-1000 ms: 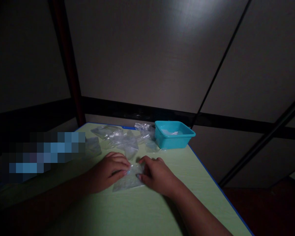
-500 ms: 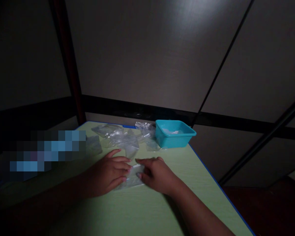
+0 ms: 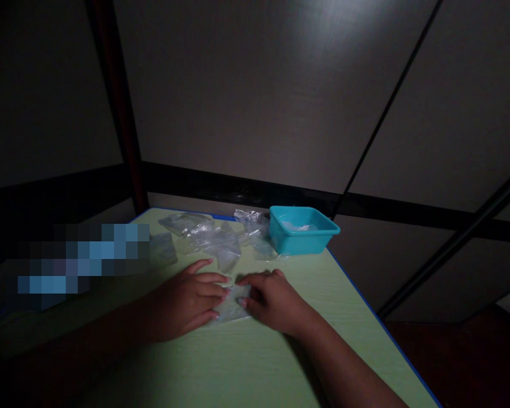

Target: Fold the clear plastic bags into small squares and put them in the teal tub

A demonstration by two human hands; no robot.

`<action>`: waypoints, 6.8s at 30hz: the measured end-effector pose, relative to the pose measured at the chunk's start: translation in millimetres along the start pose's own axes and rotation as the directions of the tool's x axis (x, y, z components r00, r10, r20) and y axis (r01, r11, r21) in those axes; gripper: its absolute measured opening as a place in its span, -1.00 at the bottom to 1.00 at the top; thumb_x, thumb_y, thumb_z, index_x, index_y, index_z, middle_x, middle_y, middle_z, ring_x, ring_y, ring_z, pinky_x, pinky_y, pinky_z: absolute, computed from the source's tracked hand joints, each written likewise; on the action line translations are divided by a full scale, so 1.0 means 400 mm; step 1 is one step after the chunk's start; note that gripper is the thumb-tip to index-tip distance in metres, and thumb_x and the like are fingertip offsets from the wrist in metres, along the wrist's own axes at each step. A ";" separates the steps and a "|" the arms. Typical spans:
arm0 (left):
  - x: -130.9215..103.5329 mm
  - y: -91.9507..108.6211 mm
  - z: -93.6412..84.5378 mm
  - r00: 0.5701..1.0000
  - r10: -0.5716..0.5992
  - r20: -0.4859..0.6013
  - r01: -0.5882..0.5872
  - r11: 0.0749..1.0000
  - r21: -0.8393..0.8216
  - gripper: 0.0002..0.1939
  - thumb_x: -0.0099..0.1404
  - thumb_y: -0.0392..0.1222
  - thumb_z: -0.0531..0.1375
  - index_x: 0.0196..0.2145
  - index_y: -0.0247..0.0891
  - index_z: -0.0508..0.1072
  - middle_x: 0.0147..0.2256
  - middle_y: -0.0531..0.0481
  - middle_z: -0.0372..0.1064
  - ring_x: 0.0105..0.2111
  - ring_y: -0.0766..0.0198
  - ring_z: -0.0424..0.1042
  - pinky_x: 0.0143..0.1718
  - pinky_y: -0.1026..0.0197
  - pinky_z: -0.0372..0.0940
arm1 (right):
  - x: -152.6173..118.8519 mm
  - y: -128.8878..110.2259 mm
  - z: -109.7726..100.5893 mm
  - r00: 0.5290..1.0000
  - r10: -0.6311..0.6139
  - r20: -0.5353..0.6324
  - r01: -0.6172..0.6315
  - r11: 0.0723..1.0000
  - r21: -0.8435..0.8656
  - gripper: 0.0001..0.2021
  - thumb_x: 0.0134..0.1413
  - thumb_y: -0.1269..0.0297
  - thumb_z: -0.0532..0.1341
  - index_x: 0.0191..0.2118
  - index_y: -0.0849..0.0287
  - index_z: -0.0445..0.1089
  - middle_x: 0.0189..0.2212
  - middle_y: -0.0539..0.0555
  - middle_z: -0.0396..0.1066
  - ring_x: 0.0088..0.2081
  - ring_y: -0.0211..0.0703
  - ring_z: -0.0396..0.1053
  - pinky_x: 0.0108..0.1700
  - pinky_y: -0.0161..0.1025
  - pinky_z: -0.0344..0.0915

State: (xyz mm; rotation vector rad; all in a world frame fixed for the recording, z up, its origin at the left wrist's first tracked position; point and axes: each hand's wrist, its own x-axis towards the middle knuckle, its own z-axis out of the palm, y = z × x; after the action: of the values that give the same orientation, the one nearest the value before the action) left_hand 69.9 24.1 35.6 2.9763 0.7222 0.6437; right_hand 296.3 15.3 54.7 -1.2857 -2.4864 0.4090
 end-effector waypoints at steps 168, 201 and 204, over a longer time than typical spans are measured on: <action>-0.024 0.001 -0.029 0.976 0.086 0.202 -0.049 0.982 -0.180 -0.39 0.21 0.14 0.08 0.16 -0.13 0.13 0.15 -0.10 0.11 0.11 0.06 0.15 0.12 -0.04 0.02 | 0.012 0.073 0.003 0.913 0.407 -0.018 -0.402 0.907 0.125 -0.77 -0.04 0.17 0.14 -0.49 0.26 0.31 -0.57 0.01 0.30 -0.53 -0.31 0.14 -0.54 -0.37 -0.01; -0.025 0.005 -0.024 0.989 0.080 0.125 -0.050 0.972 -0.230 -0.42 0.16 0.08 0.16 0.09 -0.18 0.25 0.10 -0.15 0.20 0.06 0.04 0.22 0.10 -0.06 0.05 | 0.007 0.069 -0.005 0.925 0.363 0.109 -0.379 0.882 0.279 -0.79 -0.09 0.21 0.12 -0.58 0.24 0.25 -0.66 -0.06 0.17 -0.58 -0.34 0.05 -0.54 -0.36 -0.01; -0.023 0.006 -0.025 0.988 0.081 0.129 -0.050 0.972 -0.229 -0.43 0.17 0.08 0.15 0.08 -0.20 0.26 0.08 -0.15 0.22 0.06 0.04 0.23 0.11 -0.05 0.05 | 0.008 0.067 -0.006 0.927 0.360 0.104 -0.374 0.869 0.324 -0.78 -0.11 0.18 0.14 -0.58 0.23 0.24 -0.67 -0.07 0.15 -0.58 -0.34 0.04 -0.55 -0.36 -0.02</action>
State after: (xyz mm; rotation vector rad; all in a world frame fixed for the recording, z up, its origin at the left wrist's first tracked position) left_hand 59.4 17.2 41.3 2.8101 0.5057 0.4795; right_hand 315.1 33.0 47.2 -1.6057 -2.0666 0.9190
